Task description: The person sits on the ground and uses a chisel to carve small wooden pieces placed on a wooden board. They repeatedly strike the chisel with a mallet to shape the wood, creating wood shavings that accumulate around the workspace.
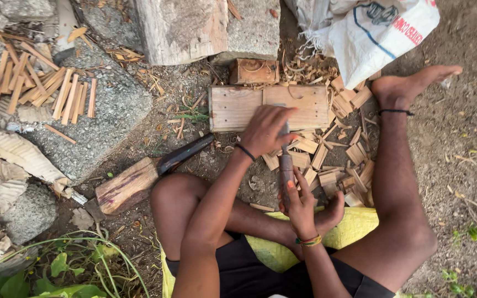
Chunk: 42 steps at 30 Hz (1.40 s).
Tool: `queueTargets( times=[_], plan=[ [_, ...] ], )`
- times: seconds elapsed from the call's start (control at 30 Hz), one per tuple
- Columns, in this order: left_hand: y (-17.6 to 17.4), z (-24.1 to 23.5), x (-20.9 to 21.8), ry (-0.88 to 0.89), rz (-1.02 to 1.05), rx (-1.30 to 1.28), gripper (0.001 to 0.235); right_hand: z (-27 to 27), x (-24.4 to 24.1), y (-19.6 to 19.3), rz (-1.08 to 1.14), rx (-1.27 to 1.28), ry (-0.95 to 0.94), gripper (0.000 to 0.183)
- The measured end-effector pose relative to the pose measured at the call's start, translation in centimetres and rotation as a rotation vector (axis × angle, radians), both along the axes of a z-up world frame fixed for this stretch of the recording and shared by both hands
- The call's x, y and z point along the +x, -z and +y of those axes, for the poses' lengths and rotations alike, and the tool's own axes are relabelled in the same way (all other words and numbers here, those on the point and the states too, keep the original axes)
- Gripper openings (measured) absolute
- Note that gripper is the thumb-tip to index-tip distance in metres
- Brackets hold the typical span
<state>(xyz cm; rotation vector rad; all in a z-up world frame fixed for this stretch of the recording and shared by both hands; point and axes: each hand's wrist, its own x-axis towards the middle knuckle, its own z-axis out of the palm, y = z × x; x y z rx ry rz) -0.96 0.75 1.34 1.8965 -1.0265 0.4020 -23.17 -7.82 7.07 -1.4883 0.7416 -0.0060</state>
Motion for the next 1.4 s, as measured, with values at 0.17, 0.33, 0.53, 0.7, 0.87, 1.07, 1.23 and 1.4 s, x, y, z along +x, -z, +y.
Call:
queueTargets(
  times=[0.17, 0.33, 0.53, 0.7, 0.87, 1.07, 1.23, 1.4],
  plan=[
    [-1.7, -1.5, -2.0, 0.224, 0.211, 0.149, 0.043, 0.9, 0.6, 1.6, -0.024, 0.066, -0.054, 0.060],
    [-1.9, -1.7, -0.8, 0.256, 0.307, 0.124, 0.034, 1.2, 1.8, 1.9, 0.015, 0.047, -0.054, 0.060],
    [-2.8, -1.5, 1.7, 0.238, 0.341, 0.210, 0.043, 1.2, 4.3, 0.9, 0.078, 0.061, -0.047, 0.055],
    [-3.7, -1.2, 2.3, 0.245, 0.346, 0.168, 0.042, 1.5, 5.3, -0.8, 0.099, 0.074, -0.076, 0.053],
    [-2.9, -1.1, 2.2, 0.261, 0.373, 0.225, 0.042, 2.4, 5.4, -1.5, 0.100, -0.037, -0.114, 0.050],
    [-2.0, -2.3, 4.6, 0.224, 0.462, 0.419, 0.041, 3.3, 6.9, -0.4, 0.059, 0.051, -0.073, 0.051],
    [-0.5, -2.2, 4.6, 0.138, 0.207, 0.269, 0.032, 3.5, 7.3, 2.4, 0.014, -0.015, -0.124, 0.055],
    [0.2, -2.1, 2.6, -0.015, 0.102, 0.018, 0.023, 1.0, 6.3, 3.3, -0.025, 0.109, -0.041, 0.058]
  ],
)
